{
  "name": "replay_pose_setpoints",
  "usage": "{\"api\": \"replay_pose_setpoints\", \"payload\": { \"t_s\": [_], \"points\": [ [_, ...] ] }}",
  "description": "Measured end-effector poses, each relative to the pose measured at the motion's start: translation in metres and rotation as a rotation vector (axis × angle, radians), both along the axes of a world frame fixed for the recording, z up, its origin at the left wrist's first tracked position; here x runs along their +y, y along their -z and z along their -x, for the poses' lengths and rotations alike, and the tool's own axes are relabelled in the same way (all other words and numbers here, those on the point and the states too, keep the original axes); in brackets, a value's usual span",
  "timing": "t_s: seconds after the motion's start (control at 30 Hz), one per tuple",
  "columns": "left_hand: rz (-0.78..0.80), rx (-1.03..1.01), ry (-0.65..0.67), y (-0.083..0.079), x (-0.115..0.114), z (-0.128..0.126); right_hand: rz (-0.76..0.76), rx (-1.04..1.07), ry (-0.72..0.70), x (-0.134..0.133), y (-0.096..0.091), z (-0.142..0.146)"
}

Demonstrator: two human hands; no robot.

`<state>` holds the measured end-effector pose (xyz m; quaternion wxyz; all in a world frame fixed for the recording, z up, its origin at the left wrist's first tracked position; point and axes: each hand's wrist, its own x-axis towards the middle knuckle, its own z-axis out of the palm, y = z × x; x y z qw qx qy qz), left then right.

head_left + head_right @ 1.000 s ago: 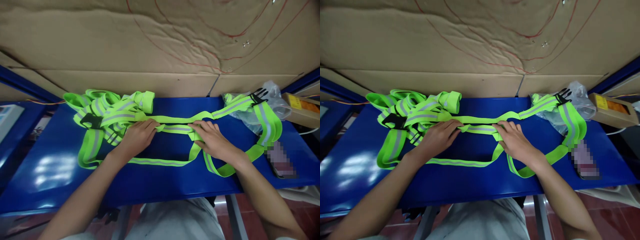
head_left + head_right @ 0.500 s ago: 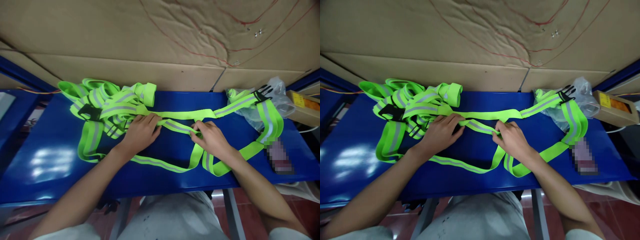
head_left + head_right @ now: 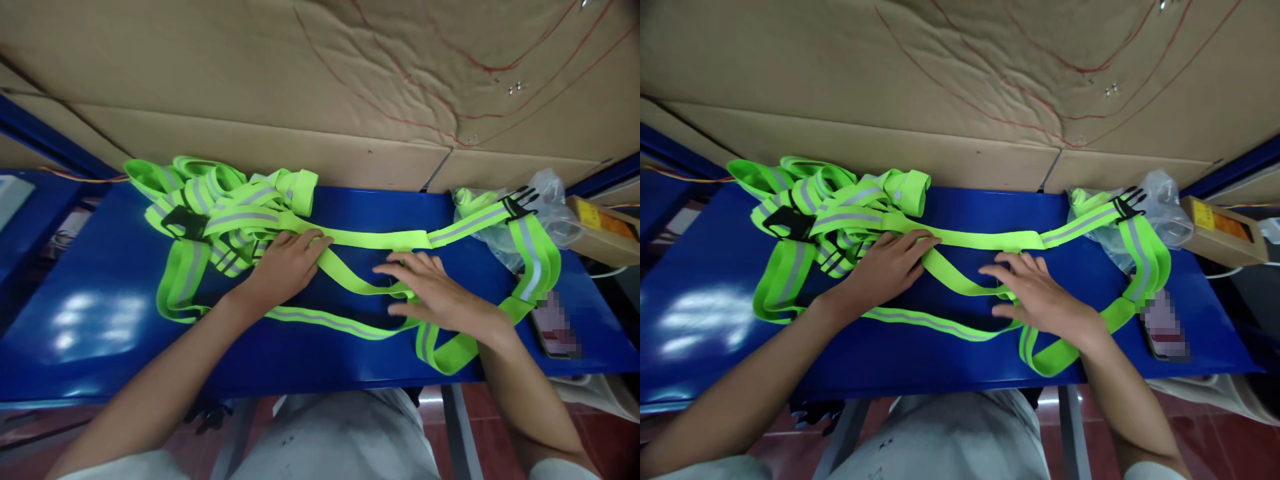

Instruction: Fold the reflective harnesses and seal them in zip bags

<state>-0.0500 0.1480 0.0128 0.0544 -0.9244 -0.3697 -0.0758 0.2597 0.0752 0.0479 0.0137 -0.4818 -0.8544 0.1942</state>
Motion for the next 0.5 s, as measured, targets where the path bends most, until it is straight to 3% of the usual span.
{"api": "replay_pose_setpoints", "payload": {
  "t_s": [0.07, 0.13, 0.27, 0.37, 0.5],
  "points": [
    [0.04, -0.002, 0.04, 0.0, -0.002, 0.002, 0.171, 0.03, -0.103, -0.005, -0.01, -0.005],
    [0.076, -0.012, 0.063, -0.001, -0.004, 0.004, 0.243, 0.099, -0.136, -0.006, -0.021, -0.013],
    [0.073, -0.032, 0.073, -0.006, -0.011, 0.004, 0.023, 0.312, 0.046, 0.005, -0.034, -0.037],
    [0.059, -0.131, 0.085, -0.015, -0.024, -0.011, -0.114, 0.32, 0.184, 0.015, -0.029, -0.054],
    [0.147, -0.155, 0.264, -0.024, -0.052, -0.045, -0.044, 0.246, 0.091, 0.022, -0.015, -0.061]
  ]
}}
